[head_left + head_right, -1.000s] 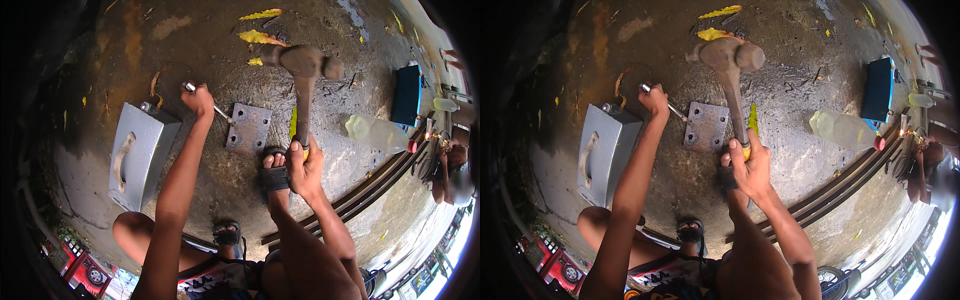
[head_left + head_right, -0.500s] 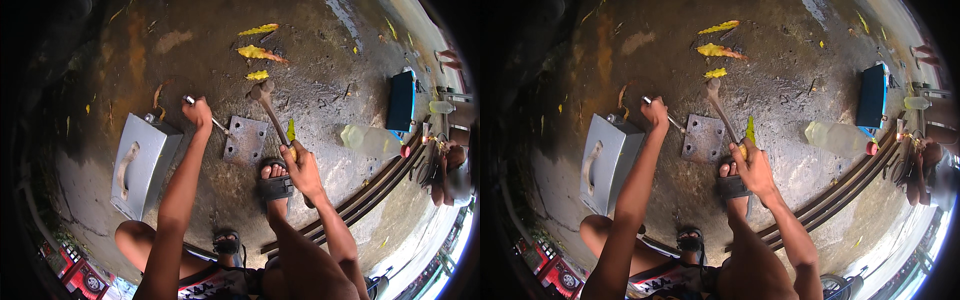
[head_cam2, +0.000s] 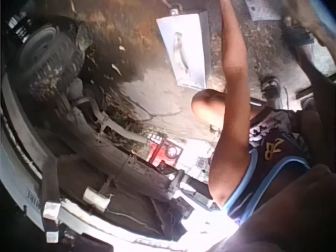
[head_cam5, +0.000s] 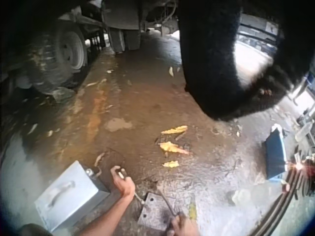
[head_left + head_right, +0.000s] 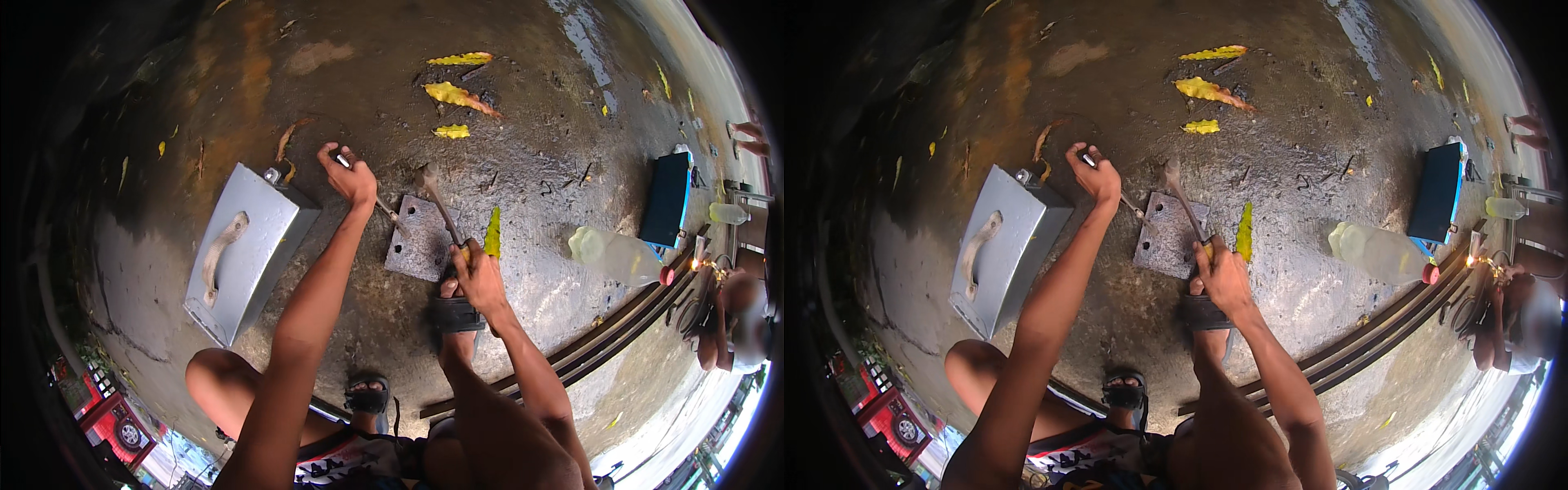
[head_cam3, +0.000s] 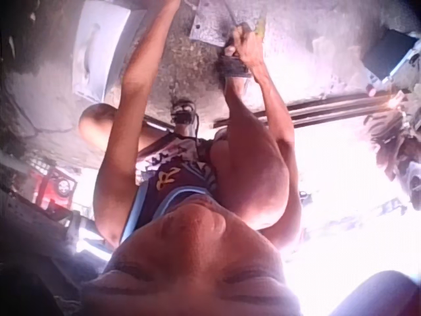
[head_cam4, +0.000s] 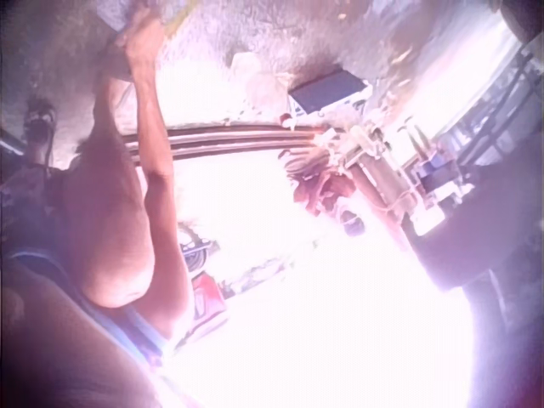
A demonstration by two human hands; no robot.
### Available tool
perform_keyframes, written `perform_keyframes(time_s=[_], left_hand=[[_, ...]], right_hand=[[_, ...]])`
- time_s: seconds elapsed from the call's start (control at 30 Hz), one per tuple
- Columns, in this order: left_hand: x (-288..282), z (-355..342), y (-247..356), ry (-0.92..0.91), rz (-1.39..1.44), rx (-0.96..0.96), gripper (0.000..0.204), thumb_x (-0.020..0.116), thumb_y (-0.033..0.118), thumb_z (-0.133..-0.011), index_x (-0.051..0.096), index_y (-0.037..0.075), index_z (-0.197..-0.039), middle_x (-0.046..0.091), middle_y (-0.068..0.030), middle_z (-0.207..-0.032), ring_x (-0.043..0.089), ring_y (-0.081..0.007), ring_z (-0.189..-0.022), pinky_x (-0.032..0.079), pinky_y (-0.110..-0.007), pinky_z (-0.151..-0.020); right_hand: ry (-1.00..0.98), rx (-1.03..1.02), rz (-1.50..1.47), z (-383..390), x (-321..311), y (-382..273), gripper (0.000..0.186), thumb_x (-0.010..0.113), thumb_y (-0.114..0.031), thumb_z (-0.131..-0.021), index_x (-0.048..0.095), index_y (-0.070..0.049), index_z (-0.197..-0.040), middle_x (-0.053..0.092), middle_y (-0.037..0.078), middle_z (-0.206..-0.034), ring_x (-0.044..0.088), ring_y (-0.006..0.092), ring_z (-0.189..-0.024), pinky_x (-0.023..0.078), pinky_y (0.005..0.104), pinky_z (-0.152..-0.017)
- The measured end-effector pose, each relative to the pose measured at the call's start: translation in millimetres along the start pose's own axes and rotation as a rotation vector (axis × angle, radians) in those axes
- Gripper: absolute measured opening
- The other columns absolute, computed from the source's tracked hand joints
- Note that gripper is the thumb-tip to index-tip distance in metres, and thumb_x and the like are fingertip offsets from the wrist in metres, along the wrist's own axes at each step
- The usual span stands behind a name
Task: The person sits on the ground and uses a hammer and a metal punch to repeatedly strike a square metal plate. They adjust the plate's position and the punch's alignment multiple times while striking it. Another person is visible in the background welding nearby.
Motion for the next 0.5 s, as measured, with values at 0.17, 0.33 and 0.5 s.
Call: perform_keyframes(time_s=[0.17, 0.33, 0.5], left_hand=[[-11.3, 7.2, 1.1, 0.067, 0.032, 0.026, 0.025, 0.062, 0.005, -0.099, 0.046, 0.007, -0.118, 0.062, -0.0224, -0.088, 0.061, -0.0376, -0.072, 0.045, -0.048, -0.068], [-9.8, 10.7, -2.5, 0.049, 0.118, 0.018, 0.027, 0.063, 0.008, -0.099, 0.044, 0.005, -0.118, 0.058, -0.0188, -0.087, 0.059, -0.0317, -0.071, 0.045, -0.046, -0.069], [-11.0, 18.4, -18.9, 0.077, 0.162, -0.055, 0.028, 0.064, 0.013, -0.099, 0.041, 0.005, -0.115, 0.053, -0.0185, -0.09, 0.053, -0.0291, -0.075, 0.043, -0.045, -0.07]], right_hand=[[0.099, 0.01, -0.06, 10.5, -27.5, -33.3, 0.041, 0.059, -0.037, -0.105, 0.055, 0.001, -0.094, 0.059, 0.024, -0.062, 0.063, 0.0486, -0.062, 0.046, 0.0499, -0.056], [0.175, -0.041, -0.112, 24.5, -16.6, -24.3, 0.035, 0.059, -0.032, -0.106, 0.054, 0.001, -0.094, 0.059, 0.024, -0.061, 0.064, 0.0478, -0.06, 0.046, 0.0474, -0.051], [0.049, -0.035, 0.089, 2.7, -0.8, 6.6, 0.042, 0.057, -0.037, -0.107, 0.056, 0.004, -0.096, 0.063, 0.027, -0.068, 0.067, 0.0484, -0.069, 0.049, 0.0487, -0.059]])
Point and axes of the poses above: each hand's wrist, its own z-axis away from the middle knuckle, its own x-axis out of the palm, y = z × x, the point moved 5 cm from there along -z, towards the middle knuckle
